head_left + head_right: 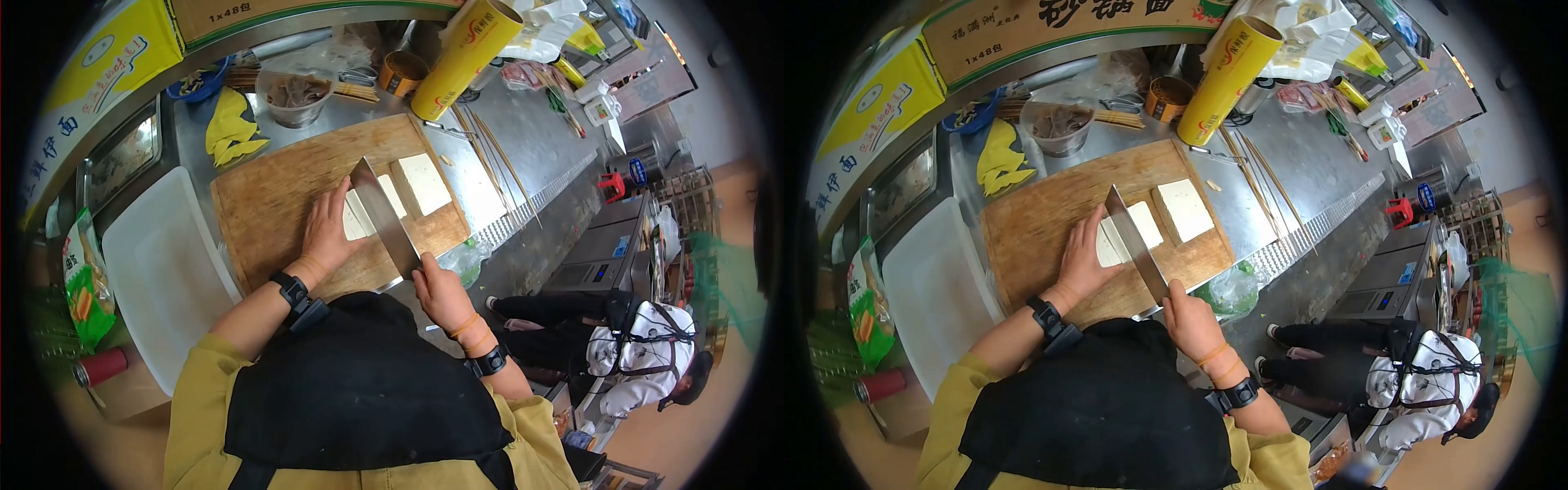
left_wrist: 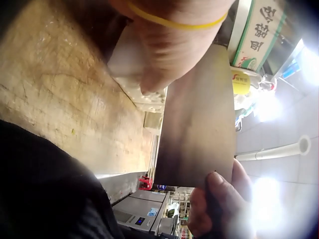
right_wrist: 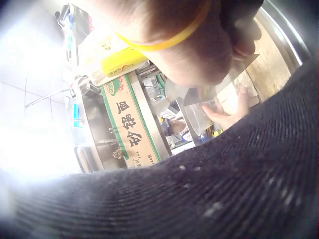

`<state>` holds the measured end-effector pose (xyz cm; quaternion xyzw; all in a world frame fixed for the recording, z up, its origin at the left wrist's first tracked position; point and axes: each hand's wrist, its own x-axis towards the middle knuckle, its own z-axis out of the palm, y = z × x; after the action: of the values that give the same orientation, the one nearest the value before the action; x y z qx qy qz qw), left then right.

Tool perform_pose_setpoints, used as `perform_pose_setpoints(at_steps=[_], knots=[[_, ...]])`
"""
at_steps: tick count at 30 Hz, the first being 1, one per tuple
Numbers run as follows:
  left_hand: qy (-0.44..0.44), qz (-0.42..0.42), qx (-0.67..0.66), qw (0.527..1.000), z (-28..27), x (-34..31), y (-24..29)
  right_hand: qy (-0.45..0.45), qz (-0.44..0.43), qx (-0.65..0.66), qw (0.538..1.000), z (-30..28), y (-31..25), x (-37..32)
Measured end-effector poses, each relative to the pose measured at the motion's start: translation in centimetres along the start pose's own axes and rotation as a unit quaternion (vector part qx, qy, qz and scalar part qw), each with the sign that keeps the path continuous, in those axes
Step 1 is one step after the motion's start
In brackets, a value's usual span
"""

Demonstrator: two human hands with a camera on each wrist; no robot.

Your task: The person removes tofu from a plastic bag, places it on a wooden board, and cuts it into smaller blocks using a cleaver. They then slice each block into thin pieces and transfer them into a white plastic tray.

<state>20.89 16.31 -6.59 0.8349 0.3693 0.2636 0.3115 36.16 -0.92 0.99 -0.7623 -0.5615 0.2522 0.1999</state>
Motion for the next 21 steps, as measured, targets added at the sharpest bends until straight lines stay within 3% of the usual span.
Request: perform_pose_setpoints(at_steps=[21], knots=[[0.011, -0.005, -0.002, 1.0, 0.48, -0.23, -0.5, -0.019, -0.001, -0.058, 0.998, -0.55, -0.99, 0.09]])
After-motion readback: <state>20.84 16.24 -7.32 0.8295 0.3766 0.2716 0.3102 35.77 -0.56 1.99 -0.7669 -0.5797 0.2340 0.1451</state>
